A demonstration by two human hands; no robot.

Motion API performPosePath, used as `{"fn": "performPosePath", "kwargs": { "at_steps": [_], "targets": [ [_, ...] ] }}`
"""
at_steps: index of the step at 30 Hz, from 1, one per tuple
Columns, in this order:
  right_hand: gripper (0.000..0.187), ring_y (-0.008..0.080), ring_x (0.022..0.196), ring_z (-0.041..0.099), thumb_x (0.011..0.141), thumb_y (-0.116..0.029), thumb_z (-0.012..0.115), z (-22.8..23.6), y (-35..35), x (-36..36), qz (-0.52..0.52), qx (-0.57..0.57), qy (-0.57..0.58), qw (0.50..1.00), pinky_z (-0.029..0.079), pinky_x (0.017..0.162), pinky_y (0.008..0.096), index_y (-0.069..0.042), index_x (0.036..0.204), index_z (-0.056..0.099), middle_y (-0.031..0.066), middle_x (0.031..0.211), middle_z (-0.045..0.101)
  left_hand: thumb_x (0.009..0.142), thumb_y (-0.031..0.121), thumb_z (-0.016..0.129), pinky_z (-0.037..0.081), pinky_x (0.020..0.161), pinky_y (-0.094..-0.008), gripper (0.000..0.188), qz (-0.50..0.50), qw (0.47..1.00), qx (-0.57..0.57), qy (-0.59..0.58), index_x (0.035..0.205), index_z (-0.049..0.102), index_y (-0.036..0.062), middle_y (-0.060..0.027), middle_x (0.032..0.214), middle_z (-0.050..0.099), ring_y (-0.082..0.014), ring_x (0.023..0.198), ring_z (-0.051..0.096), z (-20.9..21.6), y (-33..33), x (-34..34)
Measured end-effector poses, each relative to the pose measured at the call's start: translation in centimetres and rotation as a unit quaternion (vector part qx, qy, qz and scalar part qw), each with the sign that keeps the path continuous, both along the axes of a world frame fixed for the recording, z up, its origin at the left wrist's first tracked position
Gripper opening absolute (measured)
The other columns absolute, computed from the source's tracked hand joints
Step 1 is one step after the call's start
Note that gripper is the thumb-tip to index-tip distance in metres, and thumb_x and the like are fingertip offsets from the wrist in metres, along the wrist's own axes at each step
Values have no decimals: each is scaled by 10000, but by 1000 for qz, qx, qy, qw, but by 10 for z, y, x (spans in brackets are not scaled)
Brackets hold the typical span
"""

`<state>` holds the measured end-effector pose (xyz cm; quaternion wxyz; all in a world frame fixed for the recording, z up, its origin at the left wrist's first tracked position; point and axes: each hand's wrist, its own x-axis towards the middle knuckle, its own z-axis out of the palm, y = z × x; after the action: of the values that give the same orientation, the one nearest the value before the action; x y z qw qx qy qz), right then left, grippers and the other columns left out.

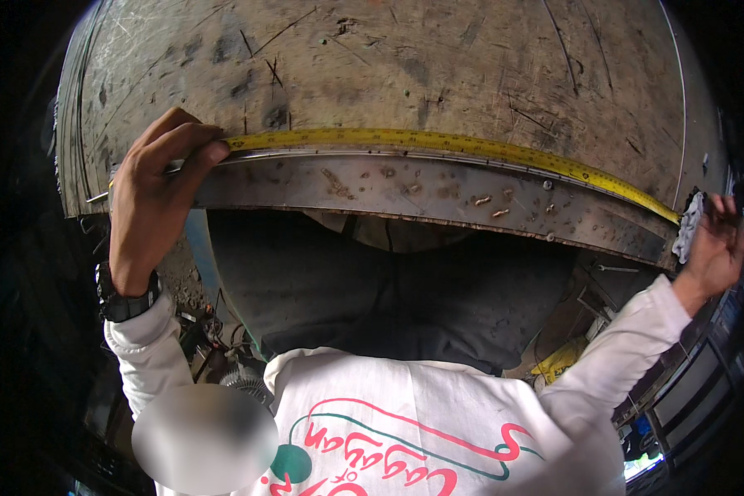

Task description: The person uses a tape measure to measure a curved metal sheet on a workbench, then marks measured points with a marker. The person also positions thin metal rods along the sheet and continues measuring and marking.

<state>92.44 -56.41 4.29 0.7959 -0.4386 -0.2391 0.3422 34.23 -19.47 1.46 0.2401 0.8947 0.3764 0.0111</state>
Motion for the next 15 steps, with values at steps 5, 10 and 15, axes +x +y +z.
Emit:
{"fn": "performPosePath", "kwargs": {
  "at_steps": [5,10,15],
  "targets": [
    [393,201,977,601,1091,-271,605,-40,96,-202,141,-14,-72,987,522,917,381,21,1354,614,143,1183,673,967,145,747,533,828,-340,164,21,999,-30,5,1064,767,14,-55,973,692,-191,891,690,0,-2,6],
    [211,108,766,659,909,-17,723,-65,144,-293,70,-114,-265,955,525,689,233,13,1114,678,86,947,704,982,131,732,524,836,-332,158,18,999,-45,-5,1070,756,3,-65,985,675,-179,889,668,-1,-1,2],
    [110,78,665,631,877,-4,736,-80,156,-308,37,-104,-336,935,518,621,230,10,971,680,69,844,697,1006,148,718,522,841,-328,168,-5,999,-33,-11,1082,751,1,-62,982,663,-174,886,659,-4,2,-1]
  ]
}}
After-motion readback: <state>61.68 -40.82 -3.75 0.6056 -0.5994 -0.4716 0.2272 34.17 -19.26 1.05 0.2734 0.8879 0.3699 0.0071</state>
